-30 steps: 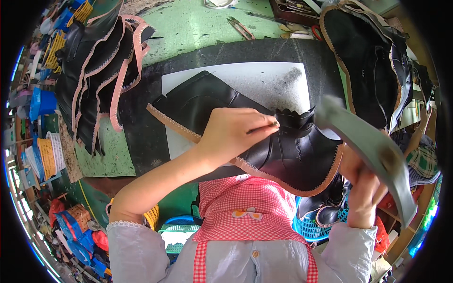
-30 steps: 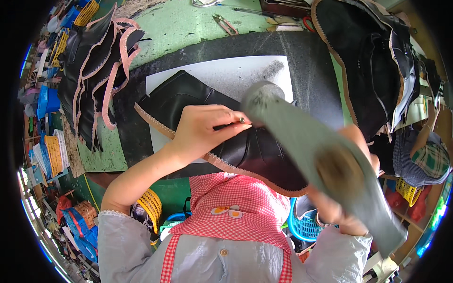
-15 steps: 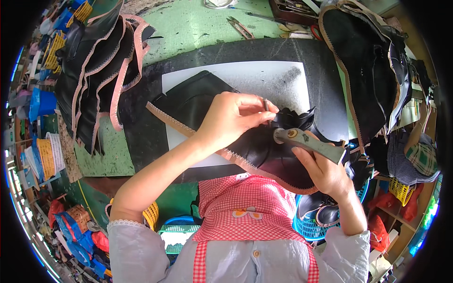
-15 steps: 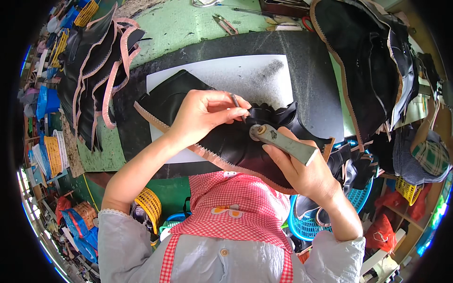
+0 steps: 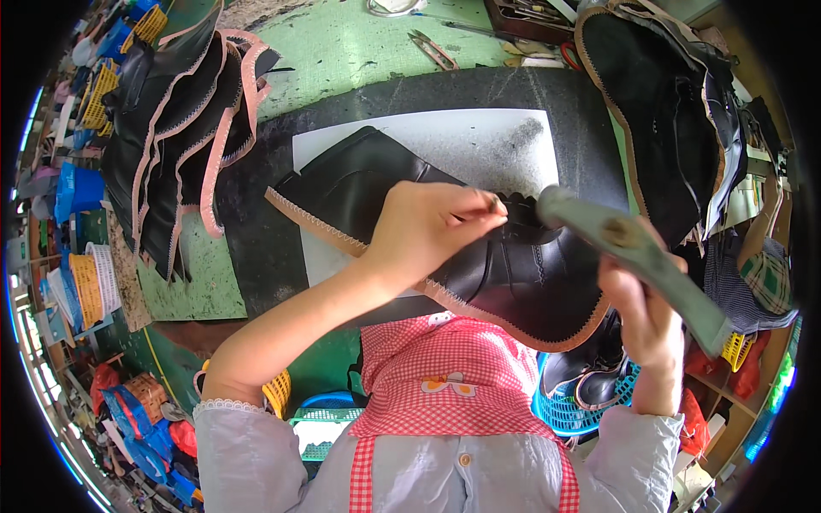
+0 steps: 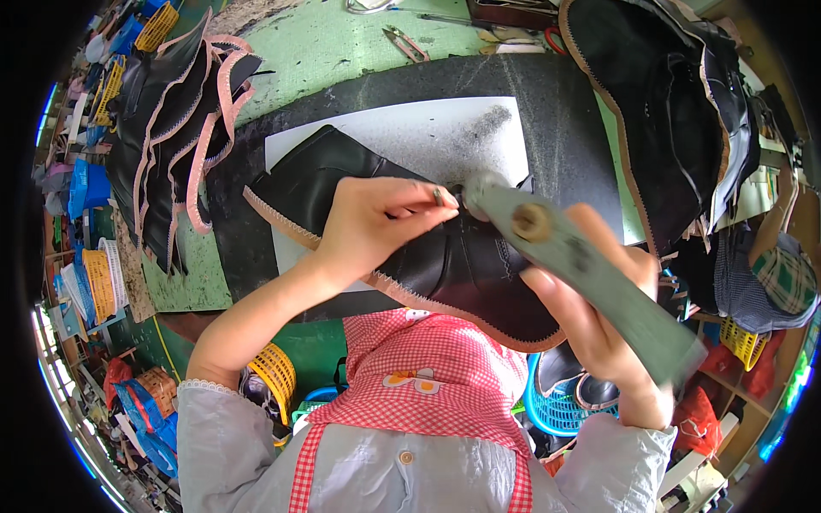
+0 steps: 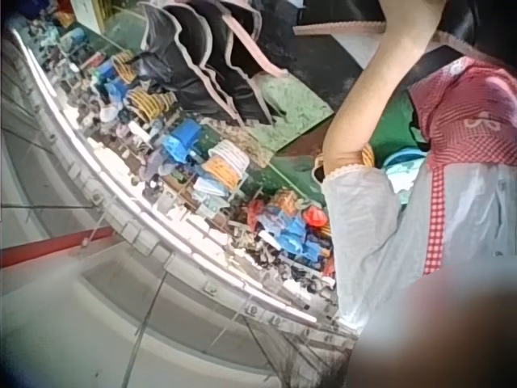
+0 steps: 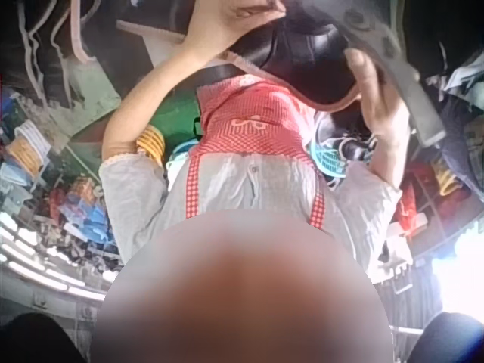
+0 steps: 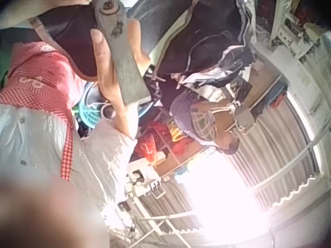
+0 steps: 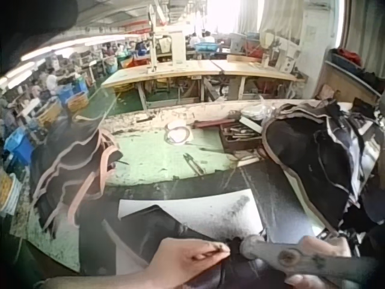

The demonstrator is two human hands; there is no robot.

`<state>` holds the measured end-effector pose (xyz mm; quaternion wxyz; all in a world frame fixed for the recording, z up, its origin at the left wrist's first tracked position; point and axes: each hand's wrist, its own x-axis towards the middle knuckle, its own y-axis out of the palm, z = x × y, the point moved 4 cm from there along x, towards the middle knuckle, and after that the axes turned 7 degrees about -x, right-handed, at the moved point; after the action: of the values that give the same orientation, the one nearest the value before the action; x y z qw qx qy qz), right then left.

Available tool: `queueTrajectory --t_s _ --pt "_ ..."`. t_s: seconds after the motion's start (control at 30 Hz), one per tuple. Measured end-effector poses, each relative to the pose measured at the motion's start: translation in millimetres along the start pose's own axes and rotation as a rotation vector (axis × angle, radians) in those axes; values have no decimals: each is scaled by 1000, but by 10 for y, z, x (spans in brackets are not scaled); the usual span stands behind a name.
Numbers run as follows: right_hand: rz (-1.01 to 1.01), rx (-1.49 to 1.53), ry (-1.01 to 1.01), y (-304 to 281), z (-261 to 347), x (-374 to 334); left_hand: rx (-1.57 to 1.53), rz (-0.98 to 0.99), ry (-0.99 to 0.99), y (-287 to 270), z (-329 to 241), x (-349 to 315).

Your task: Punching holes into shoe upper leather components using a manual hand punch and a hammer at a factory workbench.

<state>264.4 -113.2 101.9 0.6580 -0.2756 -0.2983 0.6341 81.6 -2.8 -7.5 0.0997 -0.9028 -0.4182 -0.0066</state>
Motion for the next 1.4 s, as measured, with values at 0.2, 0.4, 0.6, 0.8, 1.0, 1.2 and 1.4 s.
queueTrajectory --t_s 0.2,0.4,0.6,0.8,1.0,1.2,1.4 --pt "100 14 -20 288 90 36 228 1 344 28 -67 -47" --pt "203 -2 -7 568 -167 -46 -363 72 -287 -210 163 139" --pt "196 45 8 587 -245 -47 -349 34 -346 -319 179 113" --pt "208 92 58 557 -223 -31 -265 76 -329 -298 199 90" --pt "26 199 39 145 24 61 -91 -35 -85 -233 91 -32" --pt "94 -11 -198 374 244 242 230 5 313 -221 -15 -130" --pt "166 35 -14 631 -170 16 -339 113 -290 -329 210 43"
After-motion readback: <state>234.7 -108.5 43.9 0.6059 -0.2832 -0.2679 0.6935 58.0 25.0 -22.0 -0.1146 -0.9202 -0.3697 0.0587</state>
